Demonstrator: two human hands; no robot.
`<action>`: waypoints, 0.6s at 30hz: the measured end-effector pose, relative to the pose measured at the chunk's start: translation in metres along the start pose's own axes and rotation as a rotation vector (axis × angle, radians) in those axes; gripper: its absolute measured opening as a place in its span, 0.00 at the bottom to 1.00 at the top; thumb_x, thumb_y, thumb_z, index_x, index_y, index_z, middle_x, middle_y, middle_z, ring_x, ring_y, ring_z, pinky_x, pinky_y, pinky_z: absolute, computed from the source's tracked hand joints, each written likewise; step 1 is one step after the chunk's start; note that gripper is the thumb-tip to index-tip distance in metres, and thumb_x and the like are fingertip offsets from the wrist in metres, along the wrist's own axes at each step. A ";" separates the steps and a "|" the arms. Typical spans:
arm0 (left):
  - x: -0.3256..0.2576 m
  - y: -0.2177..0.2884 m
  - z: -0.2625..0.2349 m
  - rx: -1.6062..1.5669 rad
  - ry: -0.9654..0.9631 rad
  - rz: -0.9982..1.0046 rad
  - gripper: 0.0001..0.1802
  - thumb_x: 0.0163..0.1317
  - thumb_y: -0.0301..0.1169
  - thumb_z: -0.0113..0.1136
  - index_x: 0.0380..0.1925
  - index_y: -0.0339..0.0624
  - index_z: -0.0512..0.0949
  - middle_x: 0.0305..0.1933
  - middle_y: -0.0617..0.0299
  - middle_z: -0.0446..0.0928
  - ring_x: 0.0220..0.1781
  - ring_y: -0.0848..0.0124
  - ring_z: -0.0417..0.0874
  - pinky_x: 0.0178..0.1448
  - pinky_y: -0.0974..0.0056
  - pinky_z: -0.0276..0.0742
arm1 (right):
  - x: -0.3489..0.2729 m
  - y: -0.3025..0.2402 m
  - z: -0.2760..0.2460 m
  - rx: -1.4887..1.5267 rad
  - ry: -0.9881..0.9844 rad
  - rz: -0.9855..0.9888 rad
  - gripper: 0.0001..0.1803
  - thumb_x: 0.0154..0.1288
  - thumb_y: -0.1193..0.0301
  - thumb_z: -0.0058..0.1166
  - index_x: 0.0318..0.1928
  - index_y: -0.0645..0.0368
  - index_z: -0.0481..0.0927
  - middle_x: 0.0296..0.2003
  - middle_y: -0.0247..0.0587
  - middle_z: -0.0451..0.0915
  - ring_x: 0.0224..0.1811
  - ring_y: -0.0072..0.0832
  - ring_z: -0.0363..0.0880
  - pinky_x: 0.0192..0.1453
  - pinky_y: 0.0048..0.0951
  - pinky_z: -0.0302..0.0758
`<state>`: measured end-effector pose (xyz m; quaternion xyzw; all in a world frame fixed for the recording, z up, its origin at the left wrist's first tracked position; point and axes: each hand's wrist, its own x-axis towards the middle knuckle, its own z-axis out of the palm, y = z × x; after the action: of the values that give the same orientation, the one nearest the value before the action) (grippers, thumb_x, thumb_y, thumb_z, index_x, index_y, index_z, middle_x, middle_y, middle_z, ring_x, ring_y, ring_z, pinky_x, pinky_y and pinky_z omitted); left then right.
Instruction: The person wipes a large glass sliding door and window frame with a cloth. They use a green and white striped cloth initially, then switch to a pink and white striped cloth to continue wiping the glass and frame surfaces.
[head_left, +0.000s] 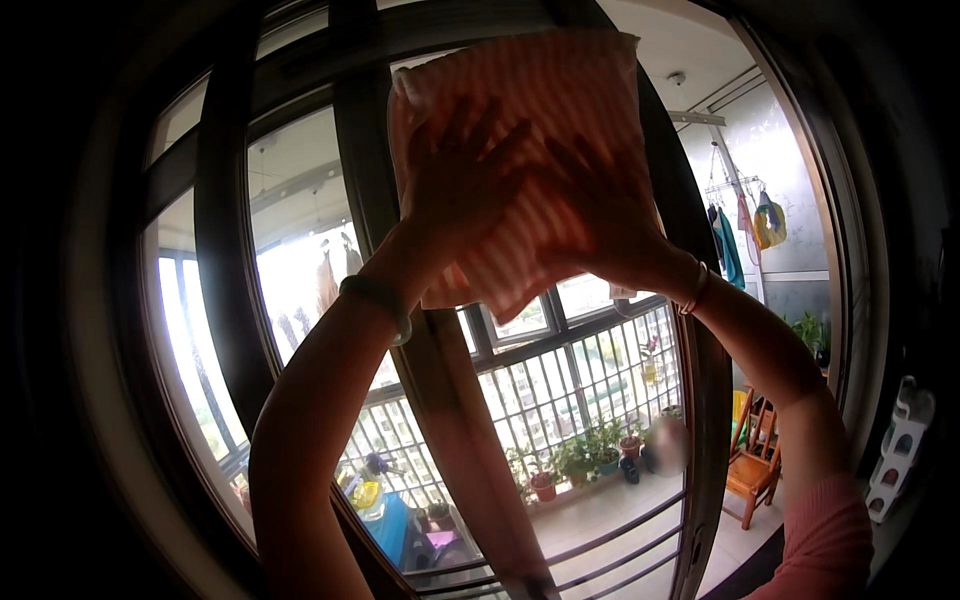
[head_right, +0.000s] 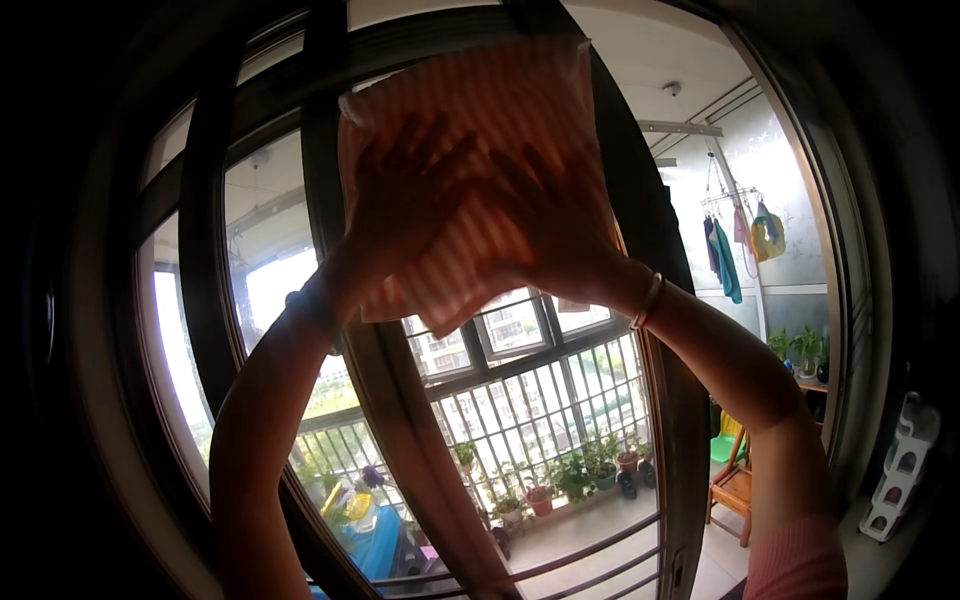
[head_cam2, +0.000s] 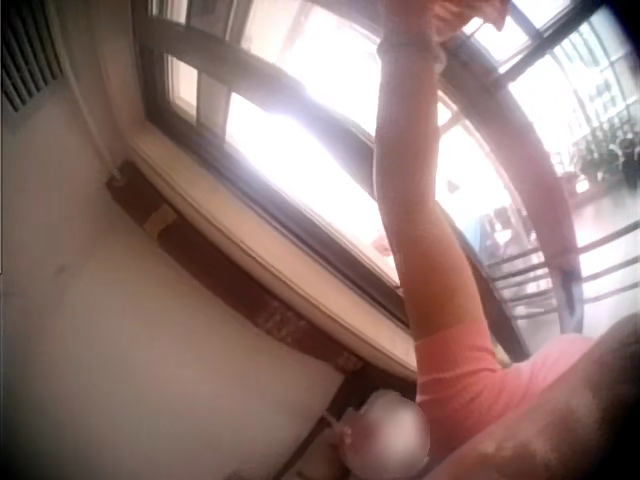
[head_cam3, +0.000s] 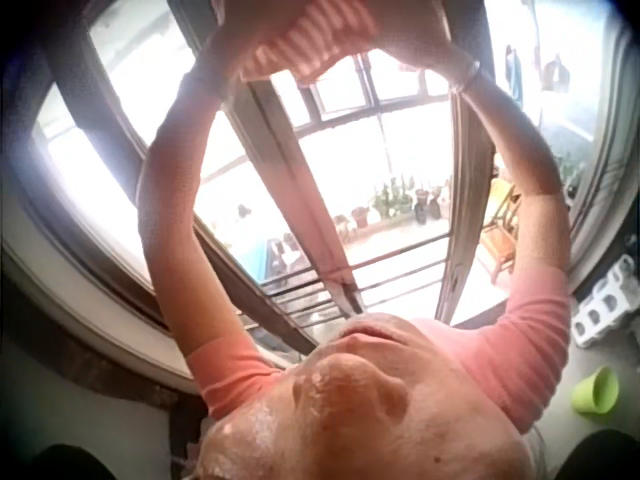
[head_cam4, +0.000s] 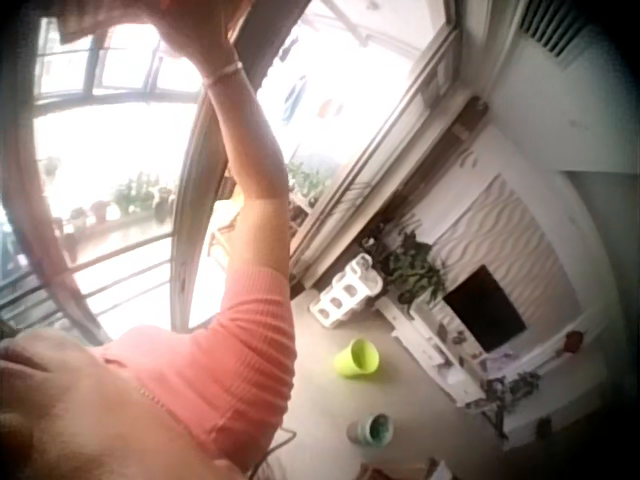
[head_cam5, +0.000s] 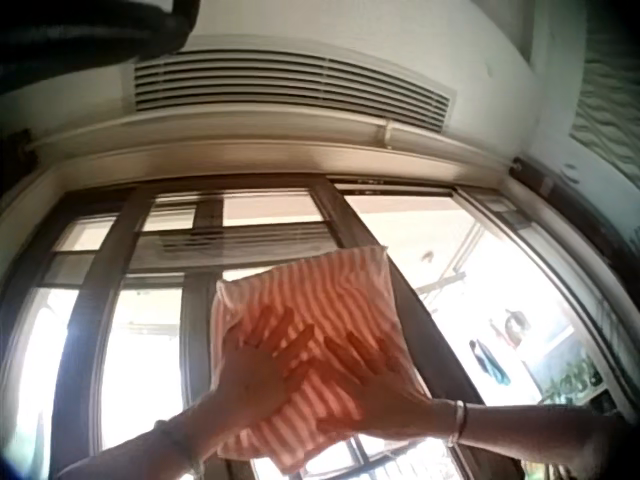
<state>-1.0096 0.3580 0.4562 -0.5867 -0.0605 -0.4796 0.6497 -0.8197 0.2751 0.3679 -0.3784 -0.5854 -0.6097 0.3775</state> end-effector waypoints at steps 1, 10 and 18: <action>0.005 -0.002 0.003 0.019 0.015 -0.007 0.31 0.70 0.56 0.48 0.70 0.63 0.68 0.75 0.62 0.65 0.79 0.62 0.58 0.77 0.45 0.44 | 0.005 0.007 0.002 -0.090 0.013 -0.009 0.46 0.58 0.41 0.60 0.72 0.51 0.66 0.77 0.48 0.53 0.80 0.52 0.44 0.78 0.59 0.40; 0.078 -0.171 0.050 -0.215 0.174 -0.174 0.27 0.66 0.51 0.55 0.61 0.52 0.76 0.68 0.56 0.72 0.71 0.56 0.68 0.74 0.44 0.57 | 0.185 0.020 -0.016 0.020 0.063 0.170 0.25 0.66 0.51 0.53 0.59 0.48 0.79 0.48 0.40 0.83 0.55 0.33 0.80 0.62 0.37 0.73; 0.060 -0.139 0.012 0.143 -0.020 -0.101 0.24 0.71 0.47 0.46 0.62 0.54 0.75 0.71 0.54 0.69 0.75 0.48 0.63 0.77 0.42 0.54 | 0.202 0.024 -0.005 0.153 0.005 0.071 0.15 0.73 0.58 0.46 0.48 0.49 0.82 0.42 0.37 0.81 0.47 0.34 0.80 0.46 0.42 0.79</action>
<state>-1.0681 0.3550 0.5959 -0.5399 -0.1306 -0.5005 0.6641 -0.8845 0.2654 0.5602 -0.3674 -0.6156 -0.5504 0.4279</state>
